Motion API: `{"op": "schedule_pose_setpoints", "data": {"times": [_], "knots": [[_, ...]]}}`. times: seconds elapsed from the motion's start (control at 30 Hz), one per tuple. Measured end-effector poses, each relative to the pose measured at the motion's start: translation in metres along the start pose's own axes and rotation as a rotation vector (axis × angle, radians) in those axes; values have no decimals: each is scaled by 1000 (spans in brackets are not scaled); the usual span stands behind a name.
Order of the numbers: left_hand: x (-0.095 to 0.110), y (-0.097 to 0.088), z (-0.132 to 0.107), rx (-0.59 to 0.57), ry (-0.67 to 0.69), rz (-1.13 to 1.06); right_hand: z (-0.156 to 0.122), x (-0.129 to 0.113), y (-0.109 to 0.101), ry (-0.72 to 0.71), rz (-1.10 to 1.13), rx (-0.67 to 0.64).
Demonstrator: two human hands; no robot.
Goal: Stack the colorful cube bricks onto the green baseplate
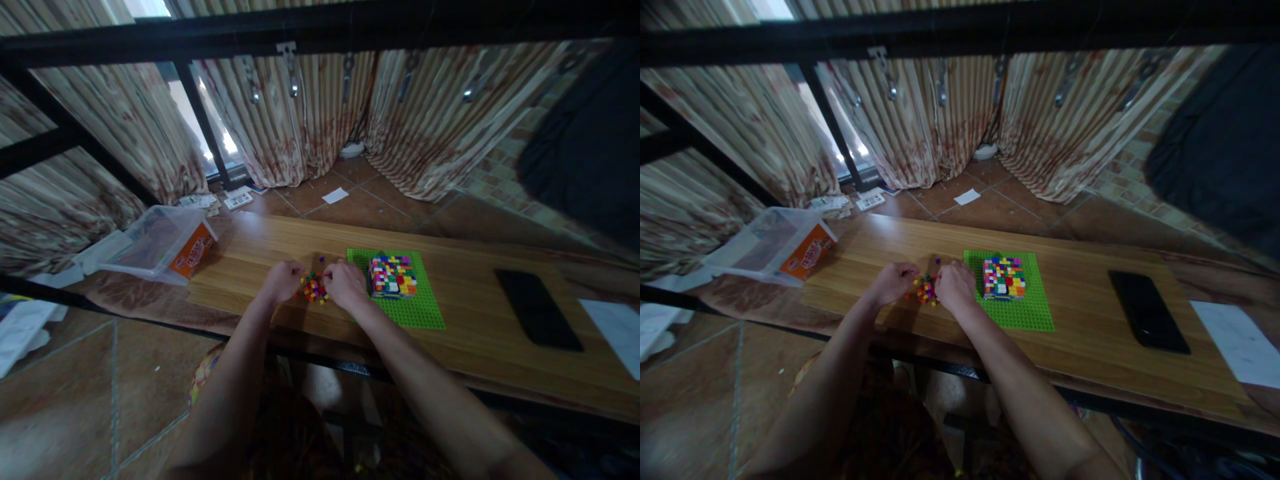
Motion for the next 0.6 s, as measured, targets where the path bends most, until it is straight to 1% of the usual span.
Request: {"op": "schedule_pose_setpoints", "data": {"times": [0.17,0.23,0.27,0.3,0.37,0.43,0.5,0.53,0.6], "knots": [[1,-1,0,17,-5,-19,-1,-3,0,-36,-33,9],[2,-1,1,44,7,-66,-1,-1,-1,-56,34,32],[3,0,1,51,23,-107,0,1,-1,-72,107,57],[4,0,1,48,43,-164,-1,3,-2,-97,214,86],[9,4,0,-10,95,-337,-1,6,-2,-168,537,128],[17,7,-2,-107,147,-583,-2,7,-1,-245,953,120],[25,9,-5,-197,185,-829,-4,5,2,-283,1321,80],[29,9,-7,-228,198,-925,-6,3,3,-280,1451,61],[34,9,-11,-256,205,-1045,-10,0,4,-244,1611,35]]}}
Point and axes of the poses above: each hand's wrist, its own z-axis towards the middle knuckle, its own y-axis out of the palm, x = y × z, the point moved 3 cm from there along z, towards the middle knuckle, and after that the axes turned 15 degrees about -x, right-handed, at the moved point
